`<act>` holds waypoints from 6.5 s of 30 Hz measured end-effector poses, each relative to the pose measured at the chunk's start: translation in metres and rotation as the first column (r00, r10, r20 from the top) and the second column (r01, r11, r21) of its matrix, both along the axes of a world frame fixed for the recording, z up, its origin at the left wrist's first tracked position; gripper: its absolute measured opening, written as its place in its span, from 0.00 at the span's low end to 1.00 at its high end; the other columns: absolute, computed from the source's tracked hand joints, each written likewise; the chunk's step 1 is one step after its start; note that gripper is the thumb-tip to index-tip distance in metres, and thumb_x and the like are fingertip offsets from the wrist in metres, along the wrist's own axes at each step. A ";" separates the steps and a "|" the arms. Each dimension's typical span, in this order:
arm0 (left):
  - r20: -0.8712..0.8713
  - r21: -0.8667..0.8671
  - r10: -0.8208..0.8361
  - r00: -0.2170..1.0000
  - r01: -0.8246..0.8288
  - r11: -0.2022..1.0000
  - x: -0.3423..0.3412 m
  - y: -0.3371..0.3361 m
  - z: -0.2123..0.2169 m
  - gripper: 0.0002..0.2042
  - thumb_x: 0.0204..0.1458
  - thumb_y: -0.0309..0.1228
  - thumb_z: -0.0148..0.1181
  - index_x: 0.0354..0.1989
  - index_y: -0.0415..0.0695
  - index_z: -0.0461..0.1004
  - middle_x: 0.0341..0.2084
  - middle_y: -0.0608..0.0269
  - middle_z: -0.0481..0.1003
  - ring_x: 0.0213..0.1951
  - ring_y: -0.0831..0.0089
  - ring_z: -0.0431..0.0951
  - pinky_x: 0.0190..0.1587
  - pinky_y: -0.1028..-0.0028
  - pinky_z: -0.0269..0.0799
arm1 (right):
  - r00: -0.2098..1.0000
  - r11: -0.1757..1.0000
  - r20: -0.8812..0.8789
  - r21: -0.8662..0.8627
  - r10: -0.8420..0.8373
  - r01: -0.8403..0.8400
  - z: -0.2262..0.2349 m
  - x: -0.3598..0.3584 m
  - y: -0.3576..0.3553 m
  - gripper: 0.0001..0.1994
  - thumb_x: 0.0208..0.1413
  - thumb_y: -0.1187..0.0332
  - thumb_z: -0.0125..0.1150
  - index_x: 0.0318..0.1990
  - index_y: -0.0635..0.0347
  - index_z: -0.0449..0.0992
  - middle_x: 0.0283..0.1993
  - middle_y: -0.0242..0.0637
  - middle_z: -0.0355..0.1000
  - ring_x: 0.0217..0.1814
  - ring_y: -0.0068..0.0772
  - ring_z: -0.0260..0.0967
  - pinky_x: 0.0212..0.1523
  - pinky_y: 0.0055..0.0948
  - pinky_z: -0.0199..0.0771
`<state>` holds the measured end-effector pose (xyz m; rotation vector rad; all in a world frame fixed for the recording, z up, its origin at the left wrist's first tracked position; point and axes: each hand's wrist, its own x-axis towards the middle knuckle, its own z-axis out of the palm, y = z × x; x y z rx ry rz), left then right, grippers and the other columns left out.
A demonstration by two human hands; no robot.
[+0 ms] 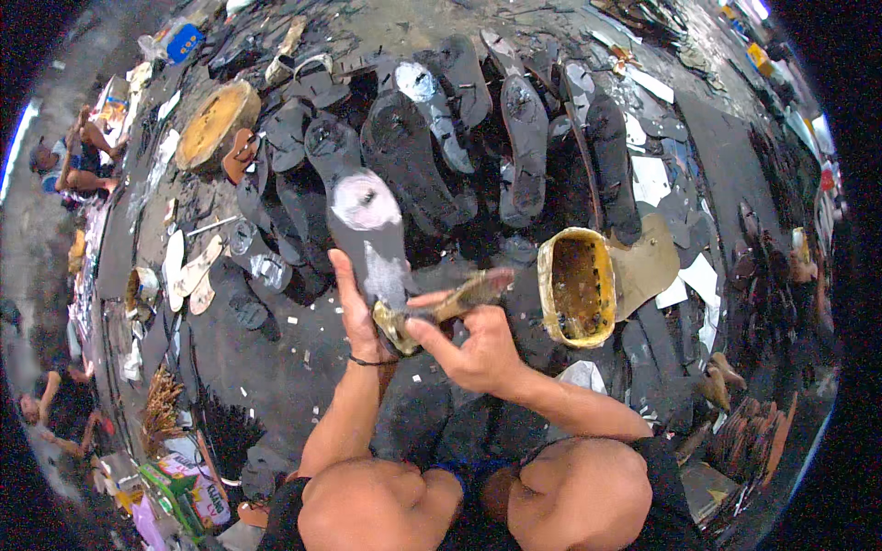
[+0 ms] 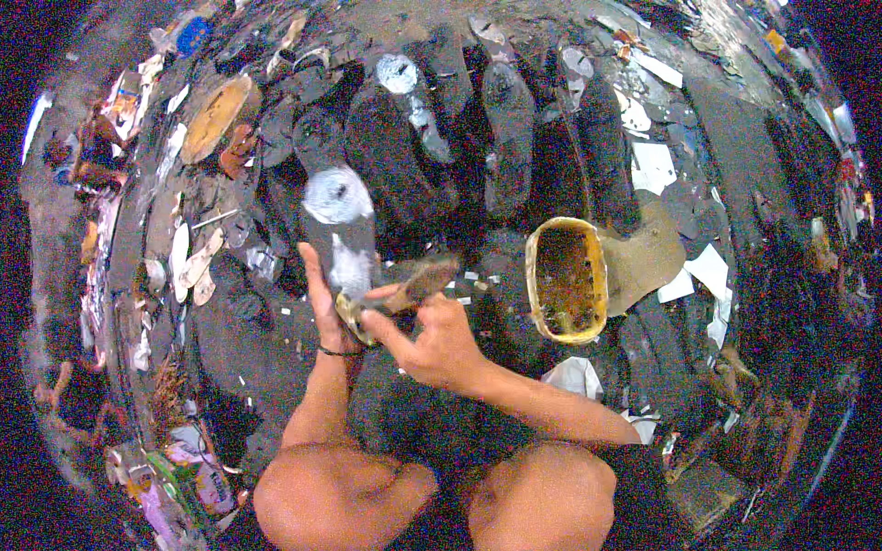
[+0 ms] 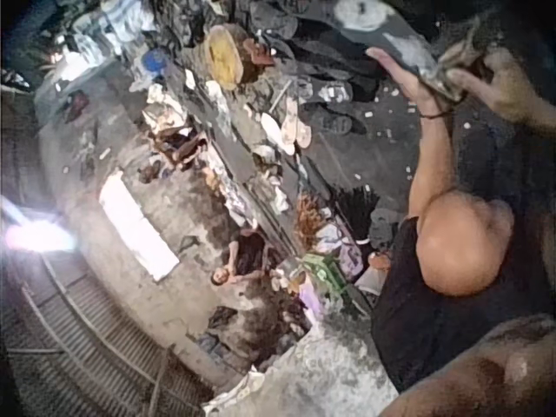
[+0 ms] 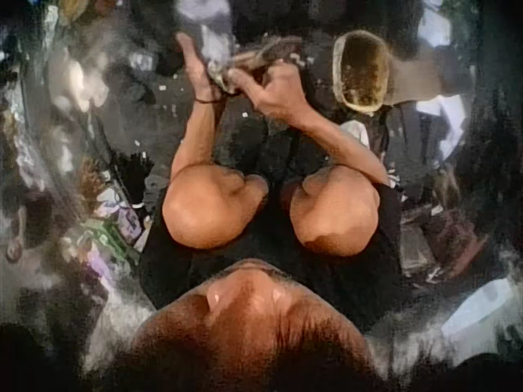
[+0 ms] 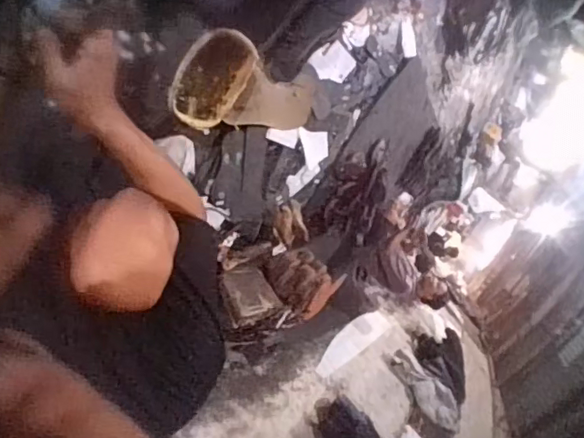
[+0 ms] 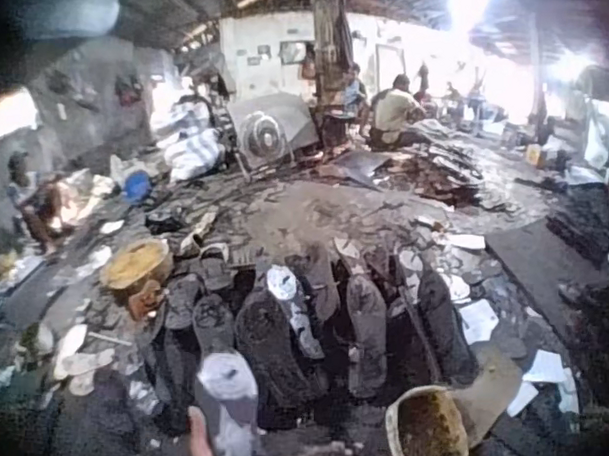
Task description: The person applies glue to the soles of black sandals using a brush, dipping the brush into a yellow container and spreading the adhesive across each sole. The person handles multiple sandals one at a time, placing each treated sandal back into a pile.
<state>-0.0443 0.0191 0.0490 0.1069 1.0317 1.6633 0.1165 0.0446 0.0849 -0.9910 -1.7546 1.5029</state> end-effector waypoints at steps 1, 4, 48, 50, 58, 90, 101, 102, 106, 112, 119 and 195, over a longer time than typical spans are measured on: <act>0.056 0.030 0.058 0.997 -0.060 0.998 -0.003 0.000 0.003 0.31 0.57 0.63 0.52 0.47 0.44 0.75 0.34 0.65 0.78 0.34 0.72 0.79 0.36 0.71 0.77 | 0.999 0.994 0.054 0.108 -0.002 -0.004 -0.004 0.002 0.006 0.13 0.54 0.60 0.68 0.41 0.58 0.82 0.43 0.46 0.79 0.50 0.43 0.76 0.55 0.40 0.72; 0.163 0.131 0.015 0.986 -0.037 0.991 -0.008 -0.002 0.006 0.31 0.56 0.64 0.53 0.46 0.43 0.75 0.34 0.63 0.79 0.33 0.71 0.79 0.34 0.71 0.78 | 0.940 0.967 0.236 0.126 -0.245 0.220 -0.017 0.008 0.031 0.12 0.57 0.60 0.66 0.41 0.58 0.83 0.37 0.43 0.82 0.41 0.41 0.80 0.46 0.37 0.78; -0.713 -0.286 -0.674 0.191 -0.958 0.030 -0.327 -0.540 -0.068 0.33 0.44 0.28 0.63 0.62 0.35 0.61 0.51 0.34 0.72 0.56 0.39 0.70 0.59 0.51 0.65 | 0.543 0.952 0.797 0.305 -0.264 0.015 -0.015 0.104 0.047 0.22 0.62 0.50 0.60 0.46 0.64 0.81 0.44 0.52 0.79 0.44 0.47 0.75 0.48 0.40 0.75; -0.713 -0.373 -0.577 0.399 -0.912 -0.169 -0.356 -0.568 -0.084 0.37 0.44 0.27 0.62 0.65 0.33 0.56 0.54 0.32 0.69 0.58 0.39 0.68 0.62 0.53 0.64 | 0.464 0.956 0.841 0.288 -0.277 0.050 -0.010 0.116 0.049 0.22 0.63 0.52 0.60 0.48 0.65 0.80 0.47 0.51 0.78 0.46 0.47 0.74 0.49 0.40 0.74; -0.761 -0.436 -0.551 0.342 -0.899 0.045 -0.378 -0.549 -0.046 0.12 0.55 0.29 0.58 0.46 0.37 0.78 0.44 0.49 0.79 0.50 0.51 0.78 0.56 0.57 0.69 | 0.638 0.941 0.691 0.259 -0.339 0.220 -0.034 0.193 0.063 0.23 0.65 0.57 0.55 0.50 0.75 0.76 0.51 0.54 0.76 0.53 0.43 0.74 0.57 0.42 0.74; 0.009 -0.071 -0.257 0.966 0.257 0.964 0.011 -0.025 -0.026 0.22 0.68 0.46 0.43 0.58 0.43 0.72 0.48 0.63 0.77 0.48 0.73 0.77 0.53 0.70 0.73 | 0.990 0.887 -0.043 0.439 -0.136 0.141 0.006 0.013 0.037 0.09 0.55 0.69 0.69 0.43 0.59 0.81 0.45 0.40 0.80 0.45 0.42 0.79 0.45 0.37 0.77; -0.115 -0.047 -0.095 0.989 0.090 0.995 0.040 -0.027 -0.017 0.24 0.69 0.48 0.42 0.61 0.41 0.68 0.50 0.62 0.75 0.48 0.71 0.76 0.53 0.69 0.71 | 0.956 0.791 -0.068 0.546 -0.285 0.275 0.011 0.026 0.028 0.11 0.54 0.67 0.70 0.44 0.55 0.80 0.44 0.41 0.79 0.43 0.46 0.77 0.44 0.40 0.76; -0.125 0.059 -0.042 0.991 0.050 0.997 0.041 -0.024 -0.014 0.25 0.69 0.48 0.42 0.60 0.40 0.68 0.48 0.63 0.75 0.48 0.72 0.76 0.52 0.69 0.71 | 0.975 0.842 -0.100 0.492 -0.196 0.220 0.013 0.027 0.024 0.11 0.54 0.67 0.69 0.45 0.55 0.79 0.44 0.43 0.79 0.43 0.48 0.77 0.45 0.41 0.76; -0.521 -0.025 -0.077 0.850 0.075 0.997 0.051 -0.024 -0.006 0.20 0.69 0.45 0.46 0.54 0.41 0.71 0.44 0.66 0.76 0.43 0.76 0.75 0.48 0.72 0.72 | 0.943 0.821 -0.070 0.473 -0.327 0.320 0.010 0.024 0.031 0.10 0.56 0.67 0.67 0.45 0.57 0.80 0.44 0.45 0.79 0.44 0.48 0.78 0.44 0.40 0.76; -0.504 -0.101 -0.091 0.859 0.046 0.994 0.024 -0.049 -0.021 0.24 0.68 0.50 0.43 0.54 0.41 0.71 0.45 0.64 0.76 0.45 0.73 0.76 0.49 0.70 0.73 | 0.973 0.877 -0.231 -0.465 0.015 -0.124 0.017 0.017 0.005 0.11 0.59 0.67 0.66 0.46 0.63 0.80 0.44 0.36 0.79 0.47 0.29 0.75 0.52 0.32 0.74; 0.380 -0.223 -0.302 0.874 0.403 0.888 -0.004 -0.151 -0.036 0.39 0.64 0.63 0.32 0.68 0.42 0.60 0.60 0.52 0.71 0.58 0.56 0.74 0.62 0.58 0.69 | 0.843 0.816 -0.302 -0.523 -0.446 0.244 -0.018 0.060 0.028 0.12 0.65 0.66 0.58 0.50 0.63 0.78 0.44 0.33 0.79 0.44 0.24 0.75 0.51 0.28 0.75; -0.550 -0.754 -0.586 -0.595 0.053 0.655 -0.097 -0.276 -0.100 0.34 0.37 0.45 0.71 0.51 0.36 0.69 0.40 0.45 0.72 0.40 0.43 0.73 0.46 0.49 0.69 | 0.712 0.690 -0.165 -0.465 -0.683 0.554 -0.052 0.224 0.085 0.14 0.64 0.62 0.61 0.52 0.61 0.77 0.42 0.32 0.78 0.45 0.24 0.76 0.45 0.28 0.76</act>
